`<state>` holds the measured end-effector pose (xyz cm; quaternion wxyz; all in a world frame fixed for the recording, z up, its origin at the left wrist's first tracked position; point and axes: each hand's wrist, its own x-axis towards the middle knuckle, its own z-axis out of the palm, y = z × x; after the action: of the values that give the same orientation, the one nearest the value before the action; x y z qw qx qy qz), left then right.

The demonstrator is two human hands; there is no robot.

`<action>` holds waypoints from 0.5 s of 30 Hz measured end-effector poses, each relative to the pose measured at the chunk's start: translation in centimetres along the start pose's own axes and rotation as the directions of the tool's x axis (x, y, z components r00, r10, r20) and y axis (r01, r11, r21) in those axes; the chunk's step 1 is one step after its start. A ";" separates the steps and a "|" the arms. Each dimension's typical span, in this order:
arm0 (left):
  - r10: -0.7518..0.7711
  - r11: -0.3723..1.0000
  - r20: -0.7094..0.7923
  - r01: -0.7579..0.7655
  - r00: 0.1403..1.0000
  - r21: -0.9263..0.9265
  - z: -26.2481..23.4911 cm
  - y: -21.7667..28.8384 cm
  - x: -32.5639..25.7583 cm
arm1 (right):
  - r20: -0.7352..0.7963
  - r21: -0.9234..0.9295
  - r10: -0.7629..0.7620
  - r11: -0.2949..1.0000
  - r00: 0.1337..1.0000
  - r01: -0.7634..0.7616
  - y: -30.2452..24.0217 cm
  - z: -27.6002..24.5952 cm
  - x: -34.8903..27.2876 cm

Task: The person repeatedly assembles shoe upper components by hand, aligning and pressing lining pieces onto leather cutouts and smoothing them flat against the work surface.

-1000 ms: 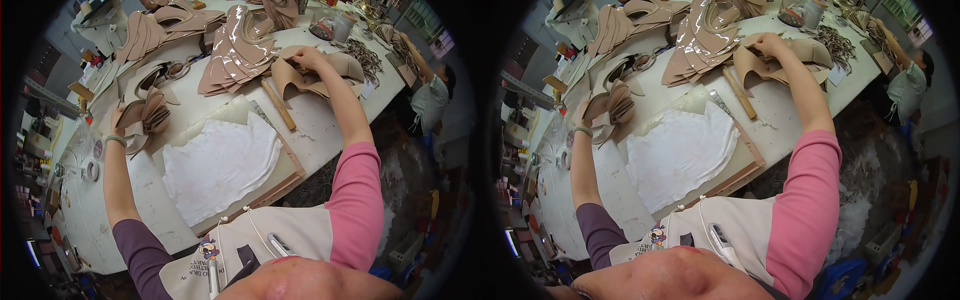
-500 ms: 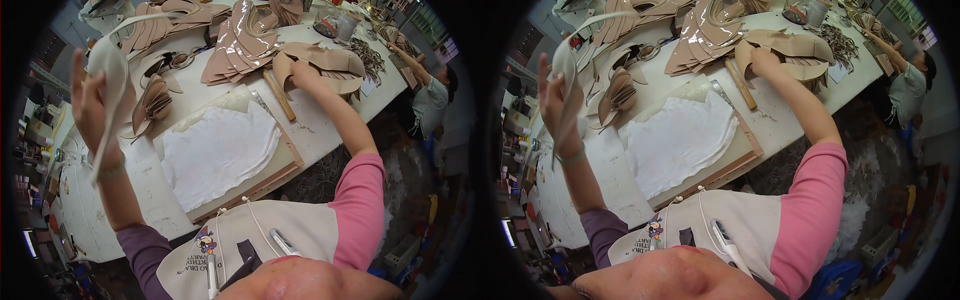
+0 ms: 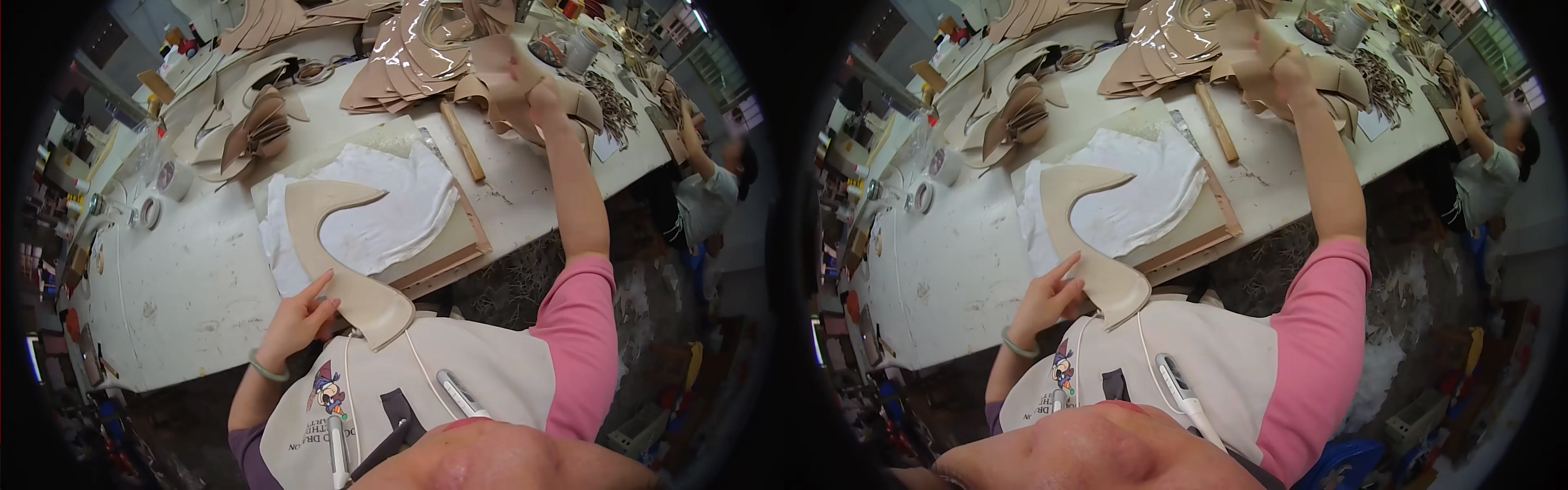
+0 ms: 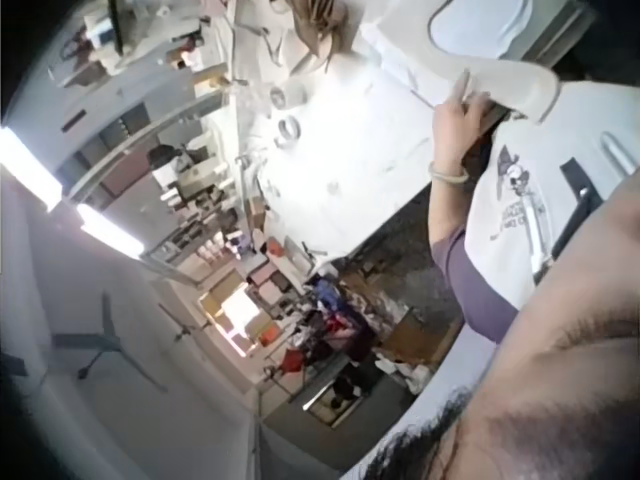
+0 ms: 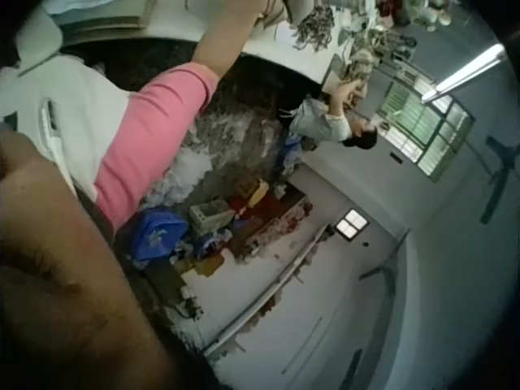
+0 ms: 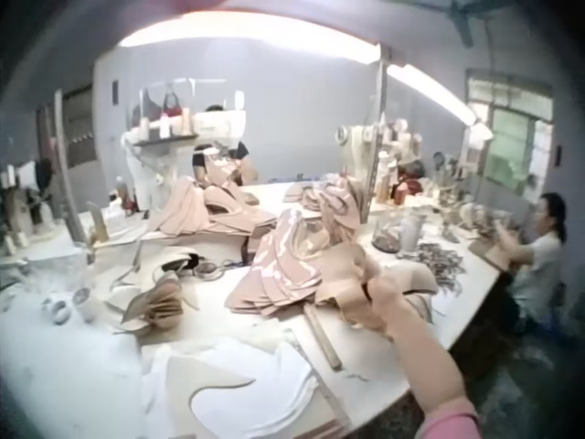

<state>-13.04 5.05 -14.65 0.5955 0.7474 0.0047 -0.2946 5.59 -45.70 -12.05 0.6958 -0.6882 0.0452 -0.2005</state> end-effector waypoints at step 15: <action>0.700 0.578 -0.004 -0.570 0.714 -0.584 9.7 10.6 2.4 | 0.198 0.351 -0.420 0.874 0.886 0.336 -12.6 12.3 -18.8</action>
<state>-11.45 -7.54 -7.45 0.8441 0.4568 -0.2496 -0.1290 -10.18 -27.41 -3.20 0.7403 -0.5877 -0.2176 -0.2433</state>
